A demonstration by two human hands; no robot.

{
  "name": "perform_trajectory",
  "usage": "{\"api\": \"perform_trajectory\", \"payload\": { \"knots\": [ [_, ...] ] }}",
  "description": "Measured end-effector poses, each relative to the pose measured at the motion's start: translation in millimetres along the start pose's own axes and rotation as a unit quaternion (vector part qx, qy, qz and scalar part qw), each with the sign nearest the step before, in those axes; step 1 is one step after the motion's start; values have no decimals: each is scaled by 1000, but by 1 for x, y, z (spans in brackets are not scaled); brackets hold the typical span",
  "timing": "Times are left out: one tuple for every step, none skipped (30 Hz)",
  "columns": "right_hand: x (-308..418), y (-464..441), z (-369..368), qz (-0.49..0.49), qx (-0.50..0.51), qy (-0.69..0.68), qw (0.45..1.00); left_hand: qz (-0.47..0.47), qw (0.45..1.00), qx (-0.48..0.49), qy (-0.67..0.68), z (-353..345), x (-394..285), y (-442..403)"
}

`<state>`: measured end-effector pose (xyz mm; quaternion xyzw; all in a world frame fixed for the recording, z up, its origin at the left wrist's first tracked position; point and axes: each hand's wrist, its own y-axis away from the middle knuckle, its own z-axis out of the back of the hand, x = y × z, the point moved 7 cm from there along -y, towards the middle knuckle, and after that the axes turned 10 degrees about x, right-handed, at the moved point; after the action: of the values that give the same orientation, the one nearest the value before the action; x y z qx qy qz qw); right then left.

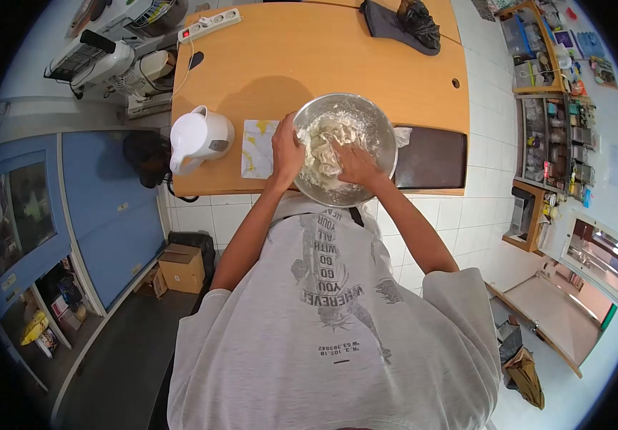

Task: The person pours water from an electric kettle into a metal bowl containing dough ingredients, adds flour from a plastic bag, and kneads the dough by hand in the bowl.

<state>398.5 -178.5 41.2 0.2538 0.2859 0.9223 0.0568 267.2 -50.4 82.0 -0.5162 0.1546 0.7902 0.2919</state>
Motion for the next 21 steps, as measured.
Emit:
{"api": "perform_trajectory", "payload": {
  "knots": [
    [-2,-4,-8,-8,4,30,1000,0,1000,1,5,0,1,1],
    [-4,-6,-15,-7,6,28,1000,3,1000,1,3,-2,2,2],
    [0,-7,-19,16,-12,40,999,7,1000,0,1,-2,2,3],
    [3,-8,-21,38,-32,52,997,9,1000,-1,-1,-2,2,1],
    [3,-12,-24,38,-34,49,998,8,1000,2,-4,-2,2,0],
    [1,-16,-28,26,-32,52,998,4,1000,0,-7,-2,2,0],
    [-1,-20,-30,14,-30,55,998,0,1000,-1,-10,-2,1,0],
    [-2,-25,-30,13,-32,52,998,-2,1000,1,-12,-3,0,0],
    [-4,-30,-26,5,-59,60,996,-7,1000,0,-12,-2,-2,0],
    [-5,-34,-22,-3,-85,67,994,-11,1000,-2,-13,-1,-3,1],
    [-7,-41,-19,-2,-86,65,994,-10,1000,-2,-15,-1,-4,1],
    [-9,-47,-13,-5,-100,60,993,-14,1000,-4,-12,-1,-5,1],
    [-10,-49,-8,-9,-115,54,992,-18,1000,-5,-7,0,-6,1],
    [-11,-51,-5,-9,-116,53,992,-20,1000,-4,-8,0,-7,1],
    [-13,-53,0,-29,-120,51,991,-11,1000,0,-14,0,-6,1],
    [-15,-53,4,-49,-124,50,990,-2,1000,4,-19,0,-5,1],
    [-18,-56,6,-54,-127,49,989,-3,1000,5,-18,-1,-6,2],
    [-17,-56,7,-57,-128,49,989,-6,1000,0,-21,0,-8,2],
    [-19,-56,9,-77,-138,19,987,-9,1000,-5,-24,1,-9,2],
    [-21,-54,10,-97,-147,-11,984,-11,1000,-3,-22,1,-10,3],
    [-22,-51,6,-100,-148,-11,984,-4,1000,-2,-18,0,-9,3]
  ]
}}
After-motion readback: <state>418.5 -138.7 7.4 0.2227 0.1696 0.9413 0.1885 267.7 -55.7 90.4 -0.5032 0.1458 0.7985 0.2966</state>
